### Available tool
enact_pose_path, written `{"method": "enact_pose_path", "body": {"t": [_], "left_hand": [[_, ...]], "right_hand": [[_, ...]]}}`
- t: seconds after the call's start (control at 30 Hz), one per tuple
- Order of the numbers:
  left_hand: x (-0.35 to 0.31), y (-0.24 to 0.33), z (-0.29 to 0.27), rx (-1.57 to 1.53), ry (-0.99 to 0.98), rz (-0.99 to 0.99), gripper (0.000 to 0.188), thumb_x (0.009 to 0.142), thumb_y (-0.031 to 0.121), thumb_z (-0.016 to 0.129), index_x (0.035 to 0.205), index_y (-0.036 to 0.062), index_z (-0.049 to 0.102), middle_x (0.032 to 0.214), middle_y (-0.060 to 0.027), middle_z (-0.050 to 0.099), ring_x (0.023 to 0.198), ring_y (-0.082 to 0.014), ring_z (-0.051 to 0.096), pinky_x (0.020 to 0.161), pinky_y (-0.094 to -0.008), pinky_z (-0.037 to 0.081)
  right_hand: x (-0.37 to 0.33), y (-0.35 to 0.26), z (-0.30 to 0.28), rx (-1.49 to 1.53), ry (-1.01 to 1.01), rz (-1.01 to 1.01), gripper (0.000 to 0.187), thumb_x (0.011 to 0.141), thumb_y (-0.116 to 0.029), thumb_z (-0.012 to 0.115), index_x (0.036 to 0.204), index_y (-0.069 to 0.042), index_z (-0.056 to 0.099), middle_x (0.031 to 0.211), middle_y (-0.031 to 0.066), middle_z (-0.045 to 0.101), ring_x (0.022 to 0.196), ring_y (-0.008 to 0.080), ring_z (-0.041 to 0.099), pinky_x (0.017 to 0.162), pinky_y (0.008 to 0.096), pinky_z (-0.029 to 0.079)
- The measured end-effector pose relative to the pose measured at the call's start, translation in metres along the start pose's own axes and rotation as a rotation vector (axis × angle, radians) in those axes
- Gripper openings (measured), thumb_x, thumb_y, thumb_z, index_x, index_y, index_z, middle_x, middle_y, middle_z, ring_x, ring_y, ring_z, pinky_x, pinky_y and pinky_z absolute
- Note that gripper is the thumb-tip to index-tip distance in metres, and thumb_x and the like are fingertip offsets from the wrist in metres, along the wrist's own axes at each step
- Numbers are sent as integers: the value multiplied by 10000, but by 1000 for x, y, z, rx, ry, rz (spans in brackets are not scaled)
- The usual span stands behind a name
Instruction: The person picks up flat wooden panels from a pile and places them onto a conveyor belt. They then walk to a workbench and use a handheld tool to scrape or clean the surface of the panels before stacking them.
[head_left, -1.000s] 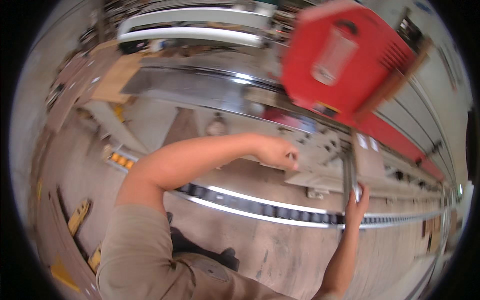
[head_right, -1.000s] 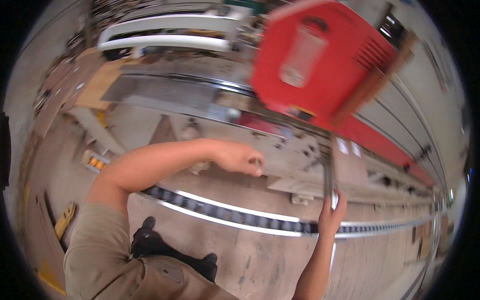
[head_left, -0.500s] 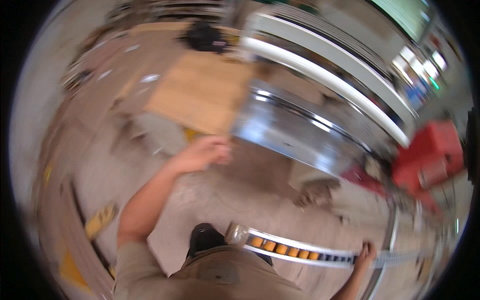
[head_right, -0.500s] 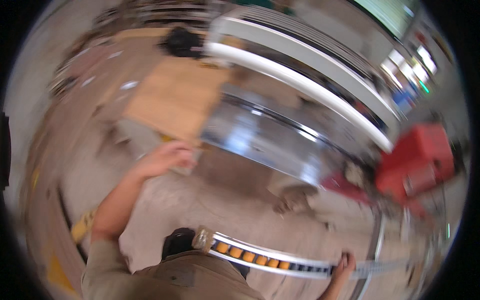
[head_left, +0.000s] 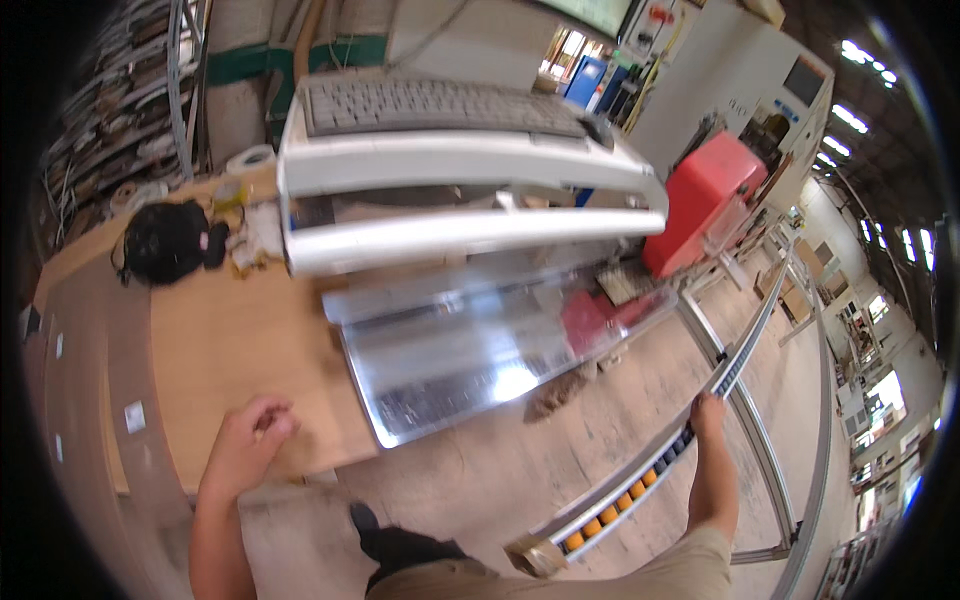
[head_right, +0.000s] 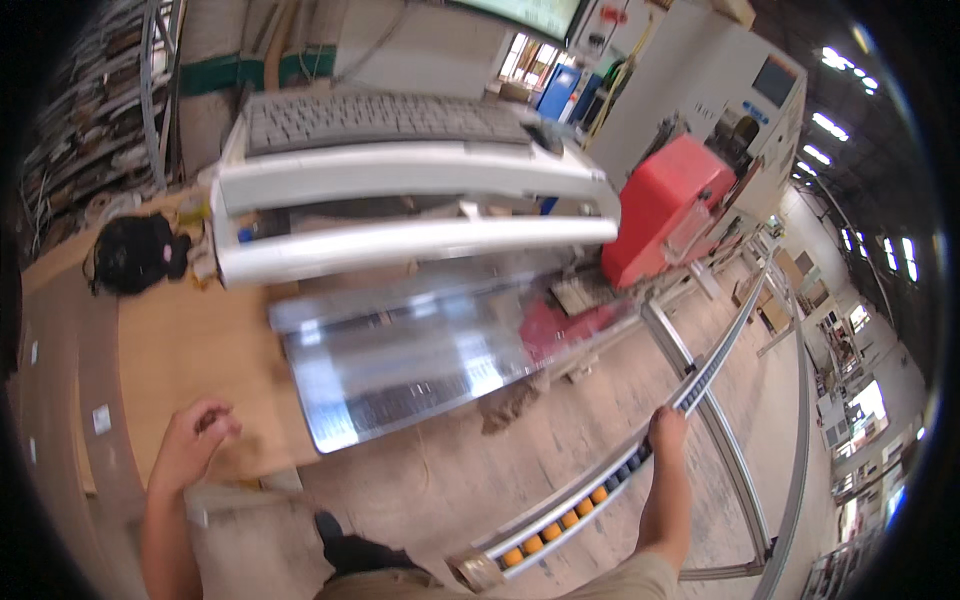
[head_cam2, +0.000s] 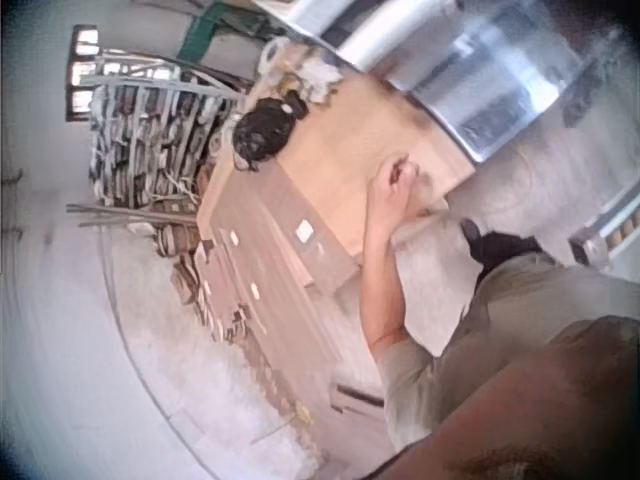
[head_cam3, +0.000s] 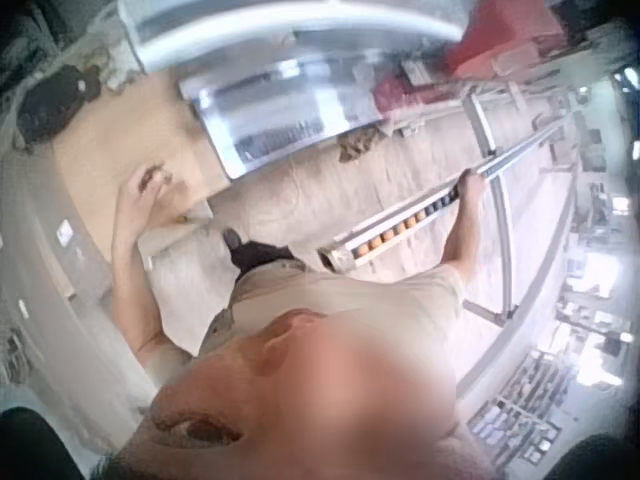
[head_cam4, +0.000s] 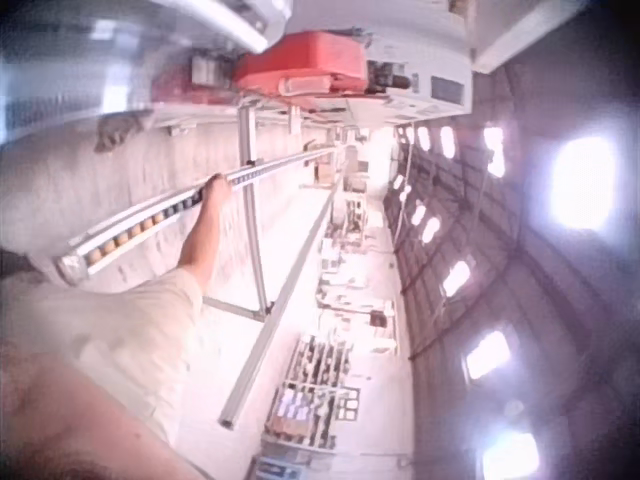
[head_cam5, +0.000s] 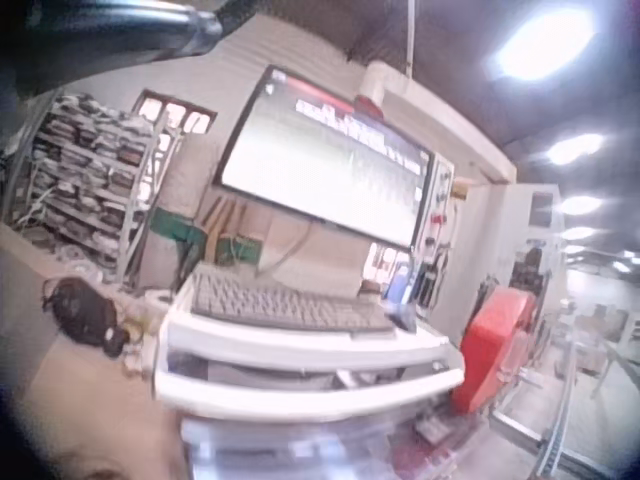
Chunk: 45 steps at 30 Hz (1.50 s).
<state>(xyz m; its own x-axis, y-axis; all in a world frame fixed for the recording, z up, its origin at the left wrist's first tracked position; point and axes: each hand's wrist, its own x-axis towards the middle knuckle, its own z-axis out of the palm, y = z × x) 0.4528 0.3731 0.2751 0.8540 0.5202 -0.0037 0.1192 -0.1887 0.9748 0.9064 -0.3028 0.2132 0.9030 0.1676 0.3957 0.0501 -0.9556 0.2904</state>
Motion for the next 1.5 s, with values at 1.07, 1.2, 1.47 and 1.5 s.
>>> {"method": "enact_pose_path", "body": {"t": [1.07,1.2,1.47,1.5], "left_hand": [[-354,-111,-814,1155,1129,-570,841,898,648,523,1413,-10,431,1369,-261,514,1279,-413,480,1043,-446,403],[-322,-160,-854,388,790,-474,849,878,669,546,1404,5,484,1413,-189,514,1282,-313,498,1051,-368,391],[-317,-142,-808,463,314,-544,762,825,624,622,1287,18,623,1327,-184,591,1163,-296,585,958,-417,454],[-316,-145,-798,379,334,-517,806,828,641,610,1262,-40,617,1323,-230,582,1175,-324,590,959,-422,467]], "right_hand": [[-523,-1021,-722,1231,-1098,-1451,586,939,-418,592,1382,-54,472,1252,121,565,1094,220,540,895,372,477],[-593,-1112,-750,1349,-1361,-959,837,898,-564,576,1518,-74,302,1511,181,355,1385,357,358,1066,503,381],[-661,-1133,-749,1789,-1690,-677,604,927,-467,552,1374,-70,469,1329,155,539,1213,300,540,1009,436,454],[-659,-1132,-746,1885,-1805,-548,489,925,-378,575,1290,-58,512,1200,132,614,1103,266,598,955,408,479]]}}
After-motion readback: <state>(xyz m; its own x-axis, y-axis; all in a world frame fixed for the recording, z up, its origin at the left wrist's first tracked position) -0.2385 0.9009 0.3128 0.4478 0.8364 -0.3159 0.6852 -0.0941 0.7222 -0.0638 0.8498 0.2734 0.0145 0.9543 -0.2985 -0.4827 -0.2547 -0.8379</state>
